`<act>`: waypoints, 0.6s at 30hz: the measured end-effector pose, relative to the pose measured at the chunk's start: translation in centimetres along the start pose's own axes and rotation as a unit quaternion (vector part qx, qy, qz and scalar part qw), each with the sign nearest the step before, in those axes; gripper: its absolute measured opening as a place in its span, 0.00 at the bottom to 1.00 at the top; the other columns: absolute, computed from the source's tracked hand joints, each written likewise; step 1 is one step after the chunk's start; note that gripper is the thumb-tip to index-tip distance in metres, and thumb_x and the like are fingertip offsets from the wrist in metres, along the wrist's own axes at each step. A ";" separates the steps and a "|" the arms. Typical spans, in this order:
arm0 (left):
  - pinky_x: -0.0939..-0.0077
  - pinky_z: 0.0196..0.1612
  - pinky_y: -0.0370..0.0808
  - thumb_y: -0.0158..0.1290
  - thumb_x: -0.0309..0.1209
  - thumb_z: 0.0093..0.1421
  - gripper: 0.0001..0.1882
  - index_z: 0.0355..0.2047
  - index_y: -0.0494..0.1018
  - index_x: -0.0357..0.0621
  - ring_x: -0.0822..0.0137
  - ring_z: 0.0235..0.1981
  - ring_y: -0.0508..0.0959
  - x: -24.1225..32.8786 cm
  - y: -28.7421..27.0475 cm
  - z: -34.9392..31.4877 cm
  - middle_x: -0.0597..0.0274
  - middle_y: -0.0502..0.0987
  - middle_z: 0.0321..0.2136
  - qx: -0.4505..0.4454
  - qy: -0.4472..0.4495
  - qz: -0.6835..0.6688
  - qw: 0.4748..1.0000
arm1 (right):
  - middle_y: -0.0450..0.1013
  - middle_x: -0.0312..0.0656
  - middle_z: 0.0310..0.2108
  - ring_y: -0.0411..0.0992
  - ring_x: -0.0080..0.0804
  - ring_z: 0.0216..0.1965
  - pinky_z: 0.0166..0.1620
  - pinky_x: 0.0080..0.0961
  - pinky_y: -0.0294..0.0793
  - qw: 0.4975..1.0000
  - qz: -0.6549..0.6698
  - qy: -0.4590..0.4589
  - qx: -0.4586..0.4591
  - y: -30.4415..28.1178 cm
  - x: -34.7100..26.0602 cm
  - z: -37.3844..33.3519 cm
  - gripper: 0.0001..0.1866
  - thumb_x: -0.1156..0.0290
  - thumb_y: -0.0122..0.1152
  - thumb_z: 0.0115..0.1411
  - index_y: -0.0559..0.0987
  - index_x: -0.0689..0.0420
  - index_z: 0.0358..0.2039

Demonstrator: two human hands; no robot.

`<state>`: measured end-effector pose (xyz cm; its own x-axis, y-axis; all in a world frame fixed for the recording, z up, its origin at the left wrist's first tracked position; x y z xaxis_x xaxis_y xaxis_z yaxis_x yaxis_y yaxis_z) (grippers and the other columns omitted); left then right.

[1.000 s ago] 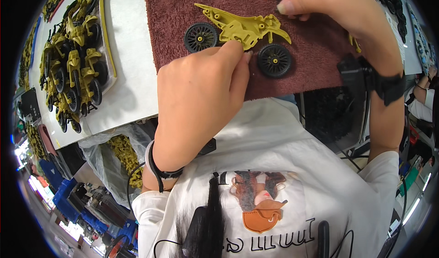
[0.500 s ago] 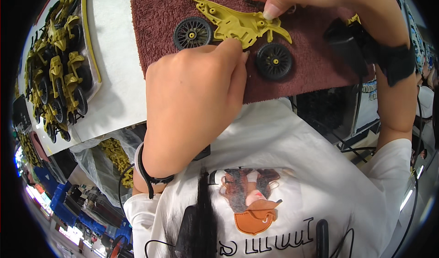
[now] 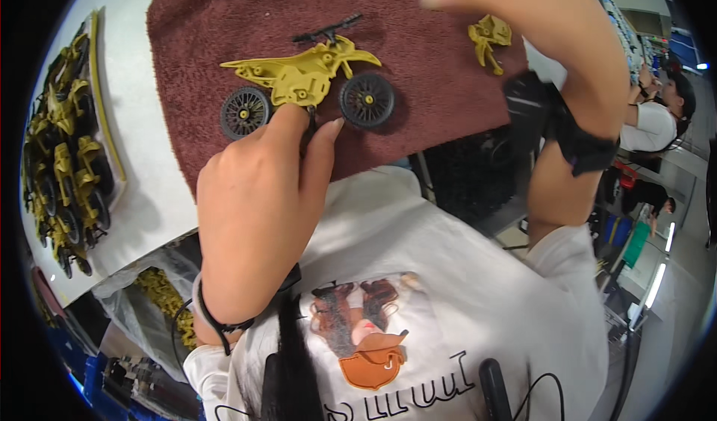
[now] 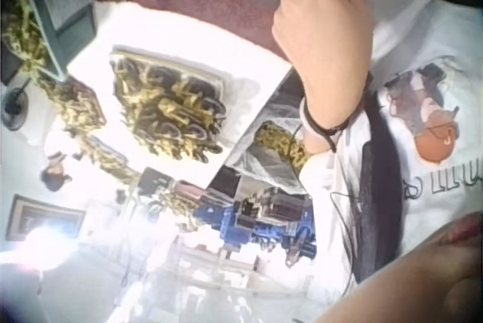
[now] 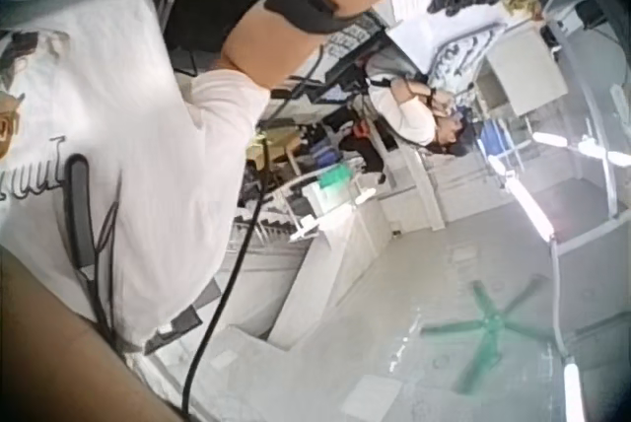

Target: Assembling plastic toy motorcycle components including frames and wheels.

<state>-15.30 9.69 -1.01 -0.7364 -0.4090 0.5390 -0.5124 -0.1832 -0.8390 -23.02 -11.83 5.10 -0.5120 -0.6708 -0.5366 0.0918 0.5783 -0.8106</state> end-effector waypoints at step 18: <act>0.71 0.52 0.71 0.59 0.21 0.51 0.26 0.53 0.70 0.38 0.60 0.52 0.74 -0.9 -4.0 3.6 0.54 0.74 0.52 0.137 0.295 -0.038 0.945 | 0.64 0.55 0.51 0.75 0.36 0.43 0.44 0.25 0.74 0.935 0.156 -0.273 -0.166 0.9 2.1 -4.1 0.14 0.85 0.59 0.49 0.77 0.63 0.38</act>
<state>-11.02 7.51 1.58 -0.8614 0.1696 0.4788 -0.4999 -0.4496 -0.7402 -27.52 -10.88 4.21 0.0163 -0.5297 -0.8480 -0.1527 0.8369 -0.5257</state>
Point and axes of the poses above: each hand's wrist, its own z-axis towards the middle knuckle, its own y-axis out of the palm, x = y × z, the point moved 2 cm from there along z, towards the middle knuckle
